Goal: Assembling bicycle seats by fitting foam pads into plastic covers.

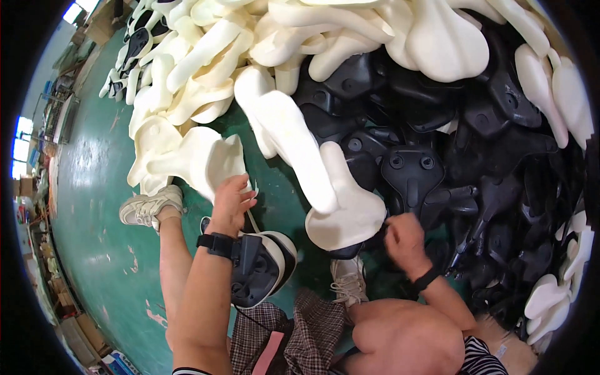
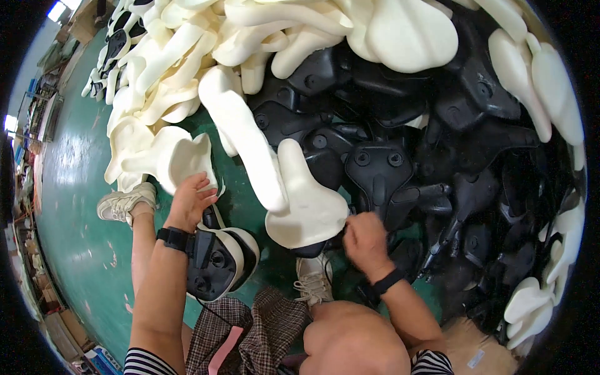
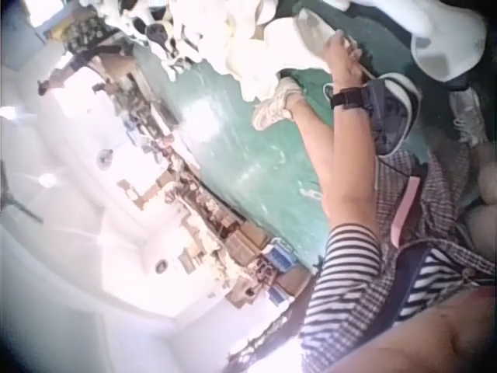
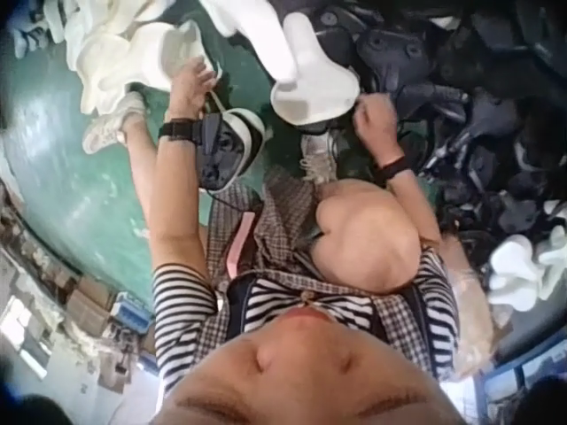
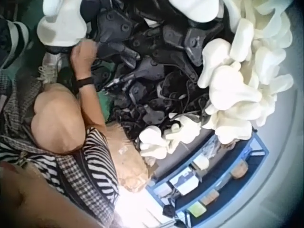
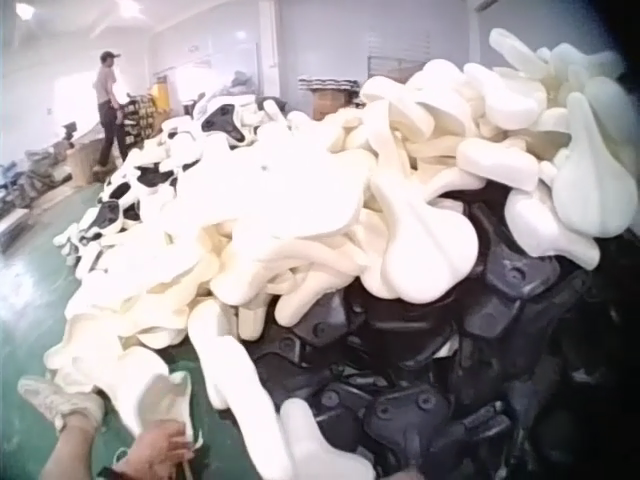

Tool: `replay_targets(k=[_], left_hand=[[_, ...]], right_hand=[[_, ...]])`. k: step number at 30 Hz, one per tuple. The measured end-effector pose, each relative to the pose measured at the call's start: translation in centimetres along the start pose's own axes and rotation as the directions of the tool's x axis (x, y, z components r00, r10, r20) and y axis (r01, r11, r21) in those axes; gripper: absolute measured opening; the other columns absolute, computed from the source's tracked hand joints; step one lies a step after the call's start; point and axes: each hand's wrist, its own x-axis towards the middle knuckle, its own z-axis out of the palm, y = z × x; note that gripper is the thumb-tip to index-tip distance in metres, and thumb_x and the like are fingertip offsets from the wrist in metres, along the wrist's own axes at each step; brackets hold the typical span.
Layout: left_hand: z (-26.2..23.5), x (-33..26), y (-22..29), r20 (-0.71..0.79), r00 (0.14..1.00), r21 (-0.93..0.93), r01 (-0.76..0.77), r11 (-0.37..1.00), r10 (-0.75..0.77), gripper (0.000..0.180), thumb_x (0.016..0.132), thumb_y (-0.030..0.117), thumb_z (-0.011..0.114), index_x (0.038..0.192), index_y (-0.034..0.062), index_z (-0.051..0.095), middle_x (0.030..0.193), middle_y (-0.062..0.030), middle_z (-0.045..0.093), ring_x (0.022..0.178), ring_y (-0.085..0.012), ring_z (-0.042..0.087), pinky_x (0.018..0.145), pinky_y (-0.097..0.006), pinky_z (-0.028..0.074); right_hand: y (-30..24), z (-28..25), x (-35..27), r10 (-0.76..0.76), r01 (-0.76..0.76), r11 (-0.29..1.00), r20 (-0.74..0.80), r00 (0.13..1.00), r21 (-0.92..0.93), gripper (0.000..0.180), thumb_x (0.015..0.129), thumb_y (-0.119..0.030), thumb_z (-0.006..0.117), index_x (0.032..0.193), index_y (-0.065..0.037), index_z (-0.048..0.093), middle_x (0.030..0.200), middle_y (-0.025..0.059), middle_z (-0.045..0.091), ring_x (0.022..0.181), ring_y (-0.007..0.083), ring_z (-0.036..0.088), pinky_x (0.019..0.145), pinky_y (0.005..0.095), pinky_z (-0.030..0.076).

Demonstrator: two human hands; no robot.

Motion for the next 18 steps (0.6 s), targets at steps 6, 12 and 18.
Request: replay_targets(k=[6,12,18], left_hand=[[0.6,-0.1,2.1,0.065,0.857,0.538,-0.462,0.705,0.512,0.035,0.081,0.016,0.066,0.110,-0.0002,0.056,0.098,-0.0085,0.061,0.082,-0.0187,0.060,0.071,-0.029,0.049],[8.0,-3.5,4.4,0.558,0.343,0.602,-0.794,-0.084,0.756,0.069,0.064,-0.006,0.060,0.131,0.0086,0.048,0.136,-0.0199,0.042,0.129,-0.0398,0.036,0.111,-0.042,0.027],[9.8,-1.8,3.3,0.897,0.268,0.430,-0.715,-0.551,0.352,0.050,0.075,0.011,0.062,0.125,0.0183,0.057,0.150,-0.0135,0.028,0.137,-0.0456,0.021,0.109,-0.060,0.021]], right_hand=[[6.8,-5.4,-0.5,0.204,-0.030,0.807,0.232,0.951,-0.590,0.062,0.067,0.009,0.060,0.126,-0.008,0.053,0.138,0.0177,0.040,0.127,0.0401,0.036,0.103,0.0503,0.032],[6.2,-4.2,5.5,-0.111,0.320,0.836,0.433,0.895,-0.447,0.046,0.077,0.001,0.055,0.122,-0.009,0.057,0.140,0.0165,0.040,0.130,0.0390,0.035,0.106,0.0504,0.029],[4.9,-1.1,9.2,-0.132,0.292,0.927,0.523,0.842,-0.236,0.044,0.081,-0.007,0.055,0.125,0.000,0.054,0.138,0.0181,0.044,0.131,0.0354,0.035,0.111,0.0484,0.025]])
